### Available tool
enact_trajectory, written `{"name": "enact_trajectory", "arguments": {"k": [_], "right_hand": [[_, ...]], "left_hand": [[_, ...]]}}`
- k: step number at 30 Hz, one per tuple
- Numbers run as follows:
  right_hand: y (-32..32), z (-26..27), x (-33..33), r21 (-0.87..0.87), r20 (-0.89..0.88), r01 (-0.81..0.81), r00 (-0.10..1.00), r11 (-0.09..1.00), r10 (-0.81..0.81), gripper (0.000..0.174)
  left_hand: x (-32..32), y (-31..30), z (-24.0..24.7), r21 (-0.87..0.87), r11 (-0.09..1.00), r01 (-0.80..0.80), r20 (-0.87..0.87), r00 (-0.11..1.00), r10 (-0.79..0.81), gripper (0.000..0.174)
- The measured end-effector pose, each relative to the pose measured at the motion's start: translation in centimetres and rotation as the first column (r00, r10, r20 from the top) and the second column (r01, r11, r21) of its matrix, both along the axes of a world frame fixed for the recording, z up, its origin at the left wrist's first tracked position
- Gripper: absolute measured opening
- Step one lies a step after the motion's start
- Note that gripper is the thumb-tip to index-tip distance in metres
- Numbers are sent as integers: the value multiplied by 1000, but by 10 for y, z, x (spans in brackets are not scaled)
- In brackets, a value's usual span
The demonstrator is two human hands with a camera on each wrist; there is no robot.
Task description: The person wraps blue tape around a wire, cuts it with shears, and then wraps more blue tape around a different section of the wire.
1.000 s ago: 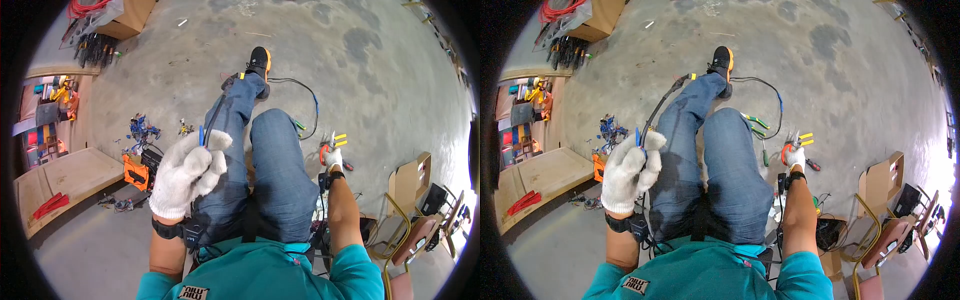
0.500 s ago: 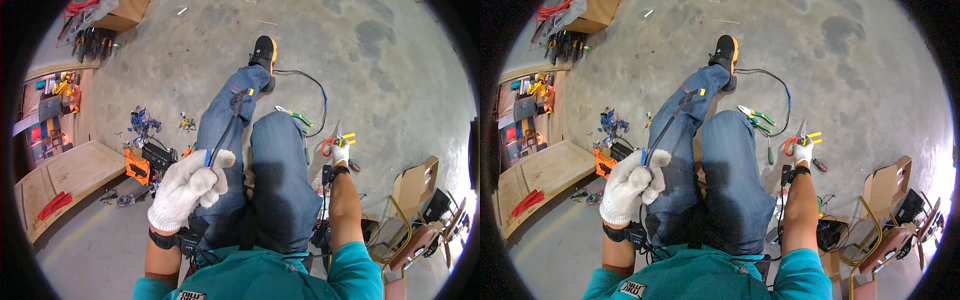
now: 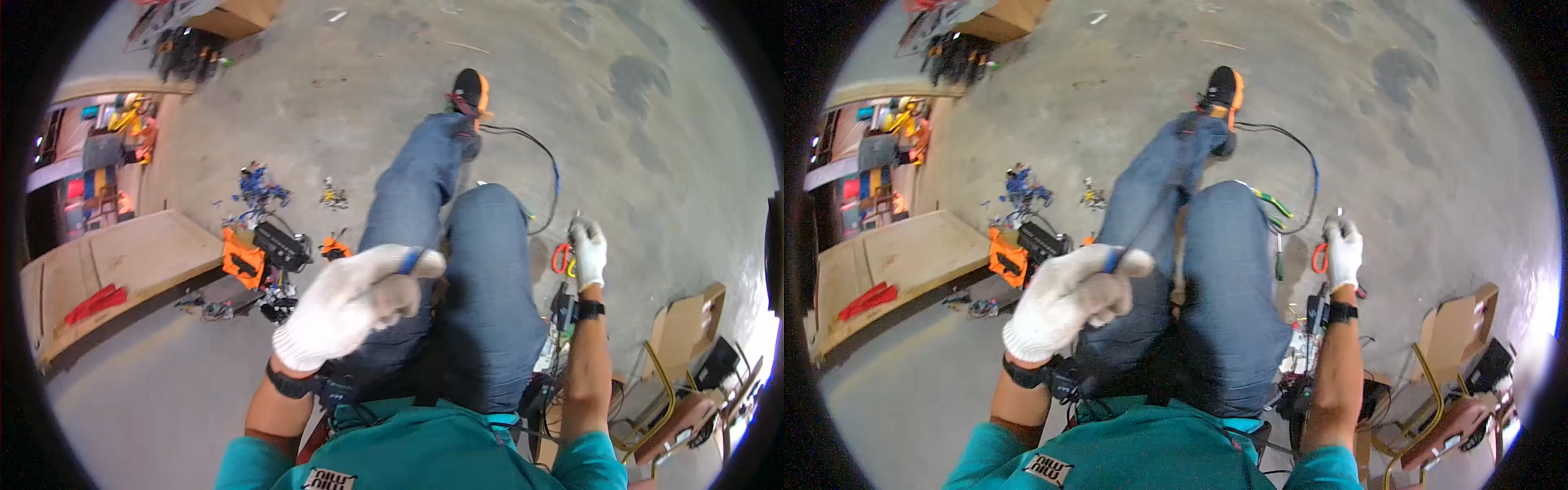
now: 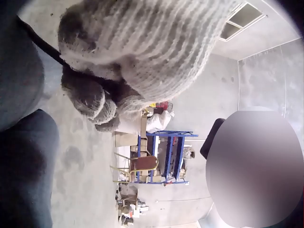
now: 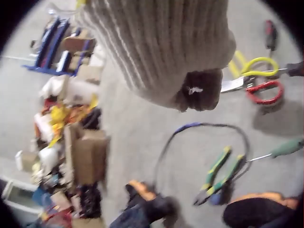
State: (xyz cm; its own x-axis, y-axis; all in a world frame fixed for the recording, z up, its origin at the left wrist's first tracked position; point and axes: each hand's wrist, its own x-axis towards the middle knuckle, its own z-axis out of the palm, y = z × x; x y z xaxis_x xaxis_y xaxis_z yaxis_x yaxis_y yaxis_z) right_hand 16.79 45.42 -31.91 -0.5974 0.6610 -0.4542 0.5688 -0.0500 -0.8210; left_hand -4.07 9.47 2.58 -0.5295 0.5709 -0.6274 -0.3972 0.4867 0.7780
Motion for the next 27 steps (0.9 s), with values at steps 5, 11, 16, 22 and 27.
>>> {"name": "enact_trajectory", "arguments": {"k": [5,11,16,22,27], "right_hand": [[-91,256,-87,209,-473,-331,789,920,391,27],[-153,343,-78,584,-246,-746,213,320,946,44],[-168,321,-53,607,-212,-683,352,405,912,42],[-175,310,-41,546,-221,-647,501,532,837,32],[-178,305,-42,562,-160,-649,523,513,837,34]], "left_hand": [[24,-10,13,156,959,236,-58,972,-230,31],[29,-17,29,-25,843,537,19,844,-536,30],[36,-29,12,143,946,292,142,940,-311,32],[27,-46,-17,228,963,145,146,973,-181,46],[24,-33,-13,114,950,291,58,952,-299,40]]}}
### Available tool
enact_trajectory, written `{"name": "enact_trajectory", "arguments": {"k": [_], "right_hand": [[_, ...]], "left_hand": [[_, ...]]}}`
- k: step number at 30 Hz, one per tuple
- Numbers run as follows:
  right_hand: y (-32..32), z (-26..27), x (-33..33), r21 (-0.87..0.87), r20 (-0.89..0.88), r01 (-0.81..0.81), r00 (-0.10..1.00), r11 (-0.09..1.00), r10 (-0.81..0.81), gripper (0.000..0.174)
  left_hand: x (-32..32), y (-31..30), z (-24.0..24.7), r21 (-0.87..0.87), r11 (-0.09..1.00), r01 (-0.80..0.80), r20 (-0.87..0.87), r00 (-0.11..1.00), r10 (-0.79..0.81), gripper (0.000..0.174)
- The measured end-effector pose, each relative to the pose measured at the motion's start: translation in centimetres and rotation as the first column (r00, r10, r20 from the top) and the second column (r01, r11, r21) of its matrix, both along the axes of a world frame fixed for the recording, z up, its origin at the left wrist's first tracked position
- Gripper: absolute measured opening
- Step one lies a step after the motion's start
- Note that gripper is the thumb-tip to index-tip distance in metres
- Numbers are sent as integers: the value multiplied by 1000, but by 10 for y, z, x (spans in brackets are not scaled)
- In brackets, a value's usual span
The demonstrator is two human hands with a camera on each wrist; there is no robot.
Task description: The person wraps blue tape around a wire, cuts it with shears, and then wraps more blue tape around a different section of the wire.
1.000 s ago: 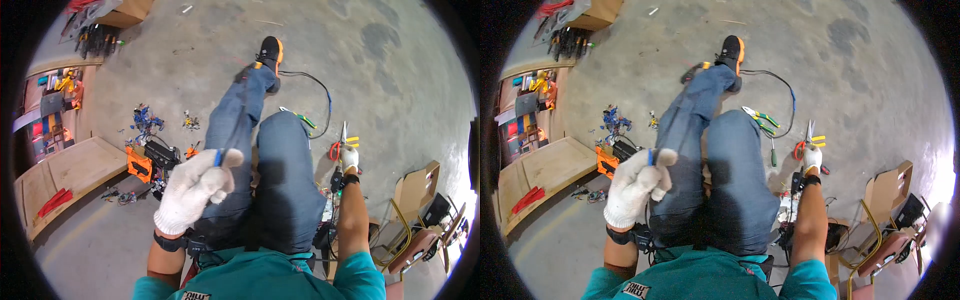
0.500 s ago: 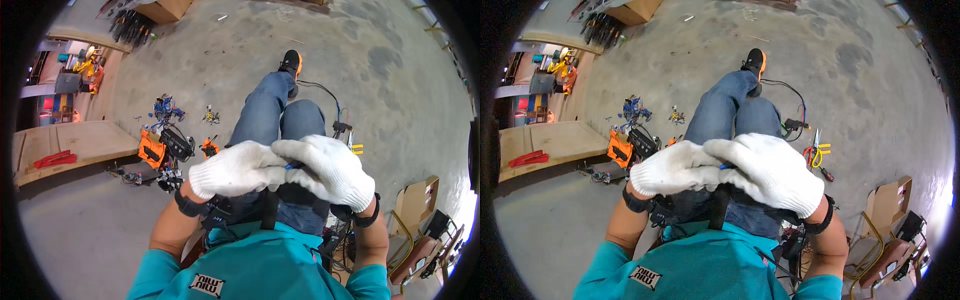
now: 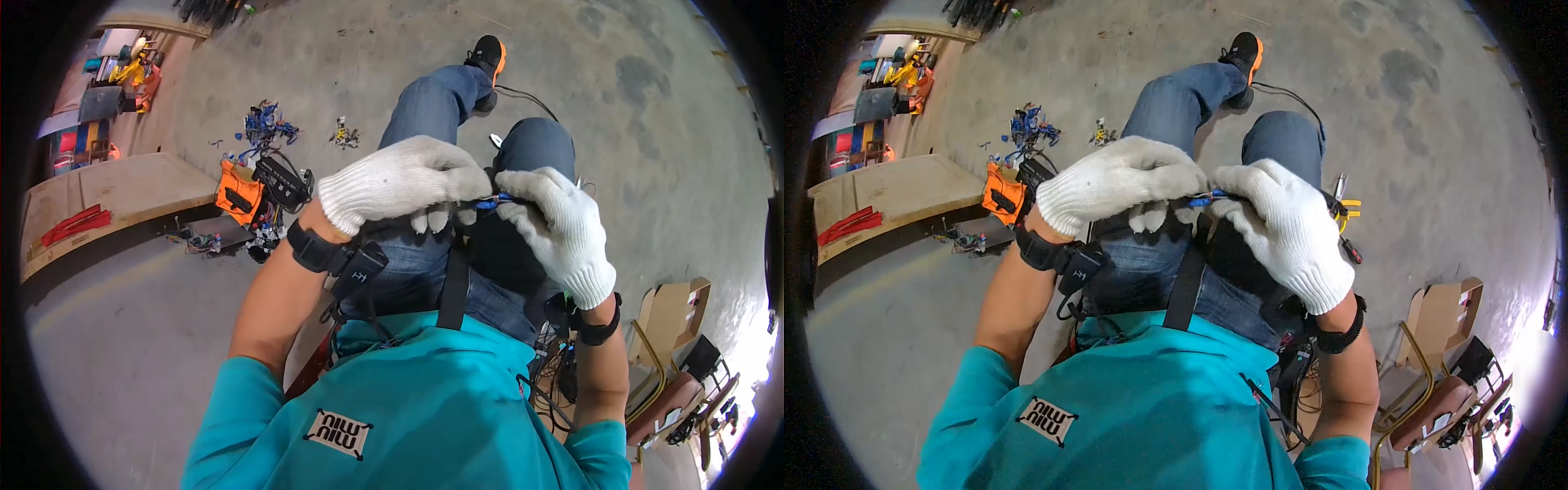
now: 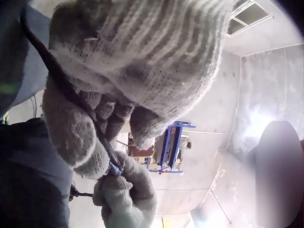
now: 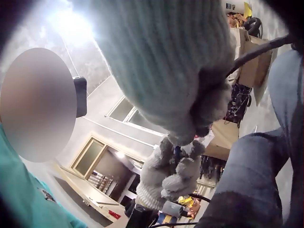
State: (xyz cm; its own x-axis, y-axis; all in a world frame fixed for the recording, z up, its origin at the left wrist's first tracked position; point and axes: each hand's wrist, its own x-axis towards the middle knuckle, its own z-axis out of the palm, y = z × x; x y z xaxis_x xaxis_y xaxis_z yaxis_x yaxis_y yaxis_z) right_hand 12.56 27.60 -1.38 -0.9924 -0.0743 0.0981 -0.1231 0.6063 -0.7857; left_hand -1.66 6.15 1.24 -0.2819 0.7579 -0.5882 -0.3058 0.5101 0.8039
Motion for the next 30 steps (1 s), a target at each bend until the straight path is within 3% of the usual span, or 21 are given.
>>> {"name": "enact_trajectory", "arguments": {"k": [4,10,13,16,19,22,24,25,28,30], "right_hand": [[0,-4,-3,52,-65,9,998,999,-5,37],[1,-10,-2,117,-151,-46,987,992,64,39],[-2,-15,-2,131,-184,-74,978,989,98,41],[-8,-22,2,171,-188,-69,977,983,101,43],[-12,-31,4,200,-151,-45,986,979,76,44],[-12,-29,4,172,-161,-41,985,984,69,46],[-12,-26,3,171,-157,-34,986,985,61,46],[-13,-25,3,170,-154,-28,987,985,55,46],[-10,-23,3,132,-131,-38,990,991,56,47],[-10,-23,2,124,-142,-39,988,991,57,47]], "left_hand": [[-2,12,8,-94,989,116,-68,990,-123,31],[-2,8,-8,-11,992,124,2,992,-124,29],[0,5,-19,87,983,159,-134,980,-147,31],[-1,2,-22,66,981,181,-82,981,-176,35],[-5,-4,-14,-62,983,174,64,983,-170,36],[-6,-13,-30,13,999,49,113,992,-50,37],[-10,-22,-53,224,971,87,-26,996,-83,37],[-9,-19,-42,159,987,26,86,995,-40,36],[-2,-9,-9,7,1000,3,13,1000,-3,34],[-3,-10,-13,13,1000,17,2,1000,-17,33]]}}
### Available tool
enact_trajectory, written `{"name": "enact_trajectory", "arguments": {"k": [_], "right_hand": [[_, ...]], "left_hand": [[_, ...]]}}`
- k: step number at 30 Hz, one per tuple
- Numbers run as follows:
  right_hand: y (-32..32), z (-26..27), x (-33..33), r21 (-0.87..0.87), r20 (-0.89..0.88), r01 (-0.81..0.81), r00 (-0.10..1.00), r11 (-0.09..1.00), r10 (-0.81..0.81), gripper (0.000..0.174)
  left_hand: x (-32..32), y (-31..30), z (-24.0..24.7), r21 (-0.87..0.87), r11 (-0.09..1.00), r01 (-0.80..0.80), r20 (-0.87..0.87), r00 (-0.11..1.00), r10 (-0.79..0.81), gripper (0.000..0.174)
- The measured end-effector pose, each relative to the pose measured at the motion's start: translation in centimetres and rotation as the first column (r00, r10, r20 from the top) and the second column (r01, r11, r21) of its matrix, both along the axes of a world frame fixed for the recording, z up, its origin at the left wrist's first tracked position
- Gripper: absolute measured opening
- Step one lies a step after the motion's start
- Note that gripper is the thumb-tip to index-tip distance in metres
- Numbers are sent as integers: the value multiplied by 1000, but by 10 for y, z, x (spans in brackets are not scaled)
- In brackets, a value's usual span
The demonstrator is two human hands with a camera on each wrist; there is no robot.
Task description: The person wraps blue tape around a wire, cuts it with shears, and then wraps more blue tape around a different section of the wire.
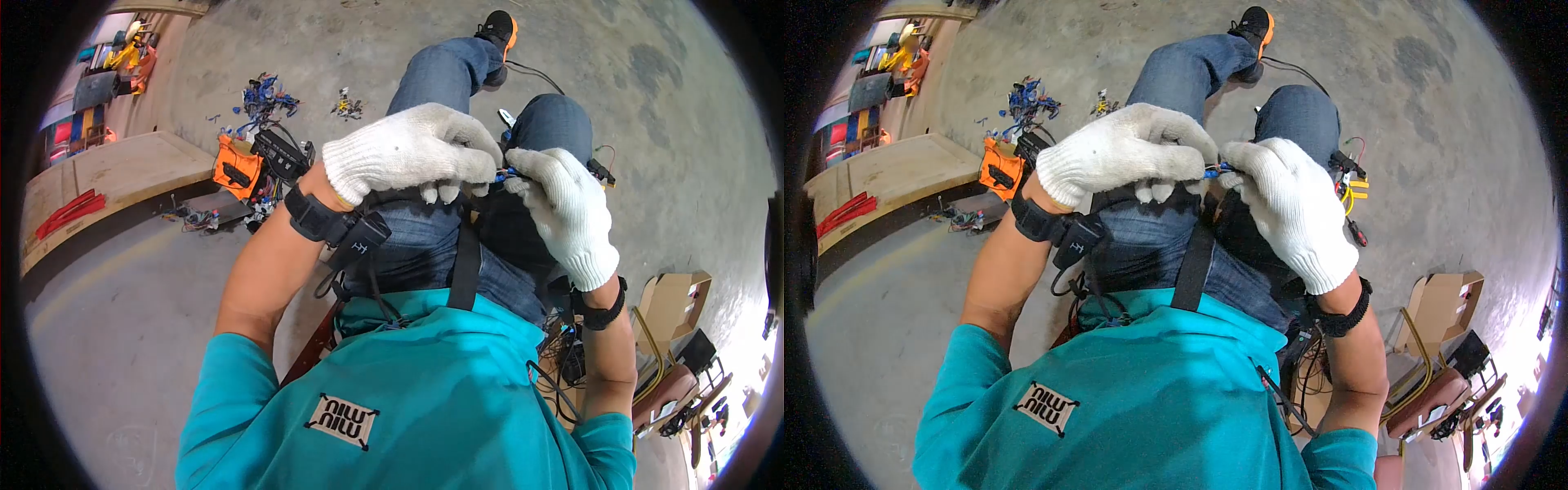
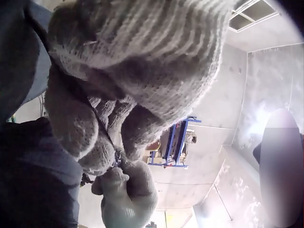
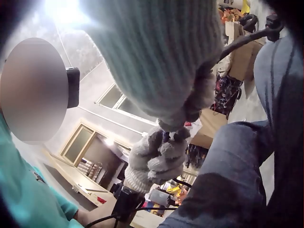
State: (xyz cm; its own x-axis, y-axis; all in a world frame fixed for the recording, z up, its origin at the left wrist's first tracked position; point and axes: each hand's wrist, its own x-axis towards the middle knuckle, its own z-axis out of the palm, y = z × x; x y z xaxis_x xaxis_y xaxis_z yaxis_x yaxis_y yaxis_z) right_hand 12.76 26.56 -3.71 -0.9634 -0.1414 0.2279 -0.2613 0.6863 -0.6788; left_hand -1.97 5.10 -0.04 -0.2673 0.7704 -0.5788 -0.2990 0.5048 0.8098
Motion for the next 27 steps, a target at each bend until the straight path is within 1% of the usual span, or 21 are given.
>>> {"name": "enact_trajectory", "arguments": {"k": [2,7,11,13,17,19,22,26,27], "right_hand": [[0,1,0,-7,-10,0,1000,1000,0,47],[0,0,1,-38,-20,10,1000,999,-10,47],[-2,0,2,-40,-30,25,999,999,-27,47],[-5,-3,3,-28,-58,61,996,998,-63,46],[-4,-5,5,37,-66,59,996,998,-56,46],[-5,-7,6,97,-113,58,993,994,-47,46],[-5,-8,7,127,-117,57,992,990,-42,46],[-5,-7,6,120,-109,46,994,992,-33,45],[-5,-6,5,116,-108,43,994,992,-30,43]], "left_hand": [[0,0,-3,7,1000,17,-10,1000,-17,32],[5,2,-6,26,999,-33,17,999,32,28],[5,0,-10,44,998,-41,45,998,39,28],[5,1,-9,24,999,-45,72,996,43,28],[5,0,-11,37,999,-35,69,997,32,28],[5,0,-13,43,999,-30,76,997,26,28],[5,-1,-13,42,999,-24,76,997,20,27],[2,-3,-16,48,999,-4,89,996,0,29],[1,-3,-13,71,997,2,95,995,-8,31]]}}
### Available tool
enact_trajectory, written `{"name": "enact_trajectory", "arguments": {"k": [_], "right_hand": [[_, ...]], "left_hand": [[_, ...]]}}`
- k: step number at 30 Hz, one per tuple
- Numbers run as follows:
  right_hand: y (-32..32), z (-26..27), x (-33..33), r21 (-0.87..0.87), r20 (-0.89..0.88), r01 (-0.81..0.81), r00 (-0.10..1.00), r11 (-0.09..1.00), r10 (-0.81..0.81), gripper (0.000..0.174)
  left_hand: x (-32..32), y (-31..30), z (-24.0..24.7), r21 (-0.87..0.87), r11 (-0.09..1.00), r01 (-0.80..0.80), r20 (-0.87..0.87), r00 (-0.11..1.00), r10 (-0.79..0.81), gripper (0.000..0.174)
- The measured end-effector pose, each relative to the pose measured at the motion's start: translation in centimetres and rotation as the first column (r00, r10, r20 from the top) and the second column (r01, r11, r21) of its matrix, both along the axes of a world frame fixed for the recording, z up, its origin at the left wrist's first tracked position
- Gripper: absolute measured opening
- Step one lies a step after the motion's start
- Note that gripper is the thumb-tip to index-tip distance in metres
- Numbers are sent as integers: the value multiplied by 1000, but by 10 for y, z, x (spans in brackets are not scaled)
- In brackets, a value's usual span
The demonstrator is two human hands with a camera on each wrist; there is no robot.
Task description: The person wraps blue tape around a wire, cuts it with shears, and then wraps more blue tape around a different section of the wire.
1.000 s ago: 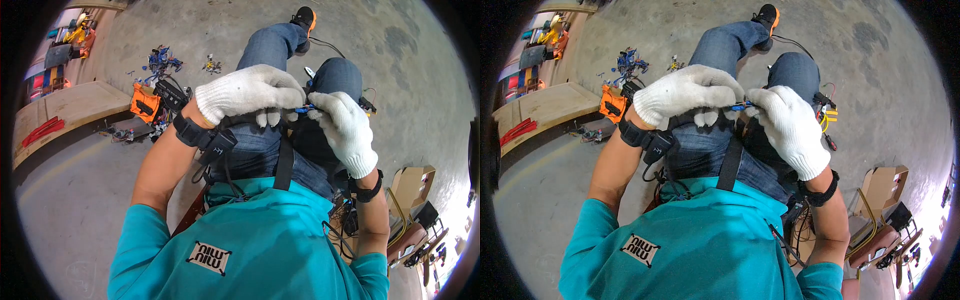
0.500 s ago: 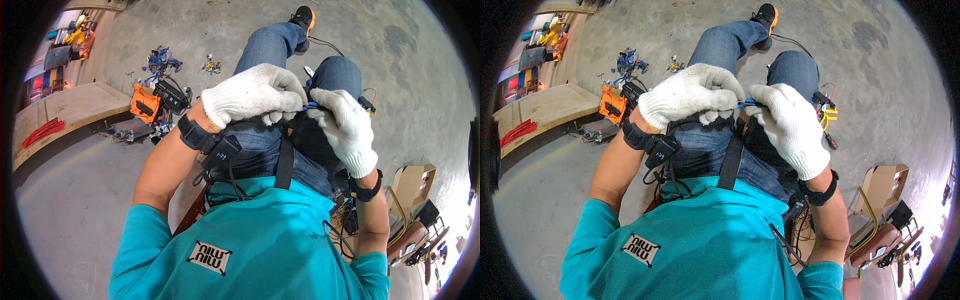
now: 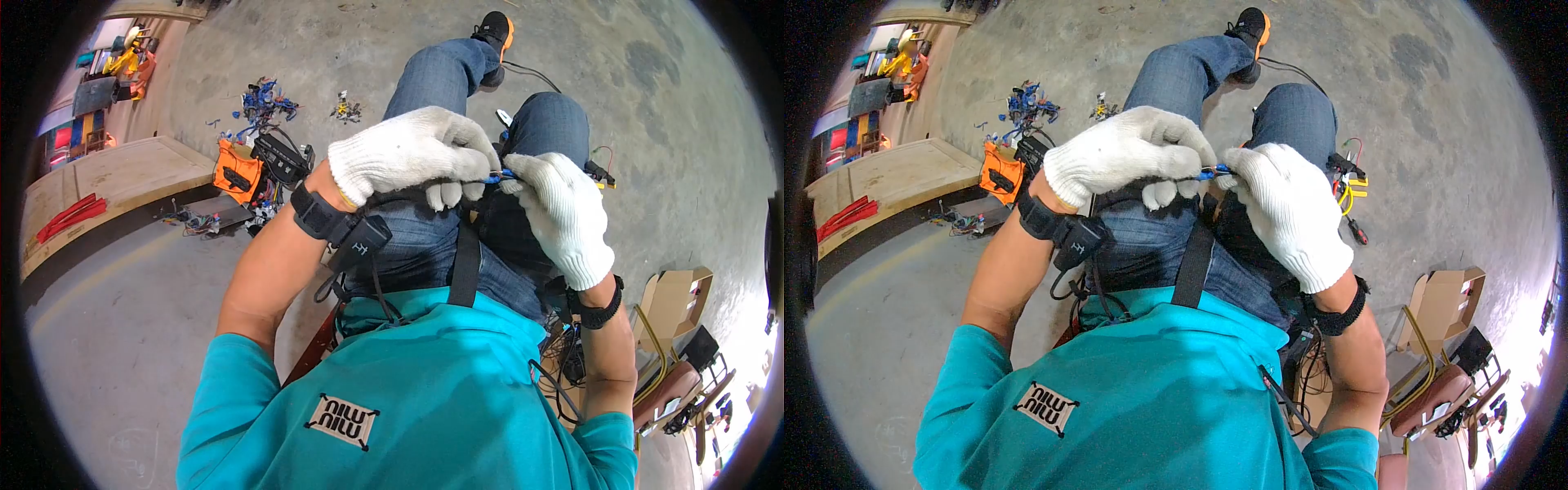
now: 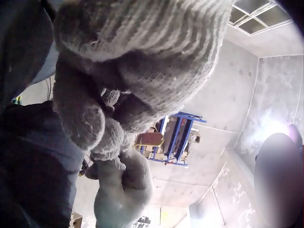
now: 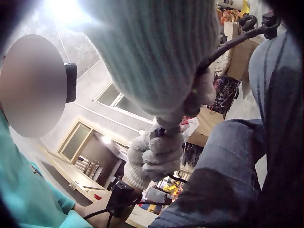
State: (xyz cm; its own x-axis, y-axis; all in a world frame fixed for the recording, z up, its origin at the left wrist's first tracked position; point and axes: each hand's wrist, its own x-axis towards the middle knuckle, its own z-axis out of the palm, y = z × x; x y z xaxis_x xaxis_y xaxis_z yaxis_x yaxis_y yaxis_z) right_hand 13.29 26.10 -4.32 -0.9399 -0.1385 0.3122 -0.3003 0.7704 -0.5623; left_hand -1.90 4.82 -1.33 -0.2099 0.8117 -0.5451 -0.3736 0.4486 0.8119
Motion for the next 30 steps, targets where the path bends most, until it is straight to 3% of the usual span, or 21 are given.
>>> {"name": "enact_trajectory", "arguments": {"k": [8,17,19,23,25,30], "right_hand": [[1,3,-2,-22,37,-2,999,1000,3,41],[1,7,-4,-18,46,8,999,1000,-8,39],[2,6,-4,-38,48,33,998,999,-31,38],[-2,9,-7,-106,12,60,998,993,-59,43],[-4,6,-8,-109,-16,97,995,989,-99,41],[-6,8,-10,-93,11,114,993,989,-114,40]], "left_hand": [[-6,-5,6,3,1000,-17,11,1000,17,39],[1,10,7,-47,996,78,-114,990,-83,30],[4,10,4,18,1000,-9,-101,995,11,27],[12,14,12,-7,997,-74,-138,988,72,26],[17,16,12,-23,983,-182,-203,964,174,26],[16,12,8,6,978,-208,-192,960,206,27]]}}
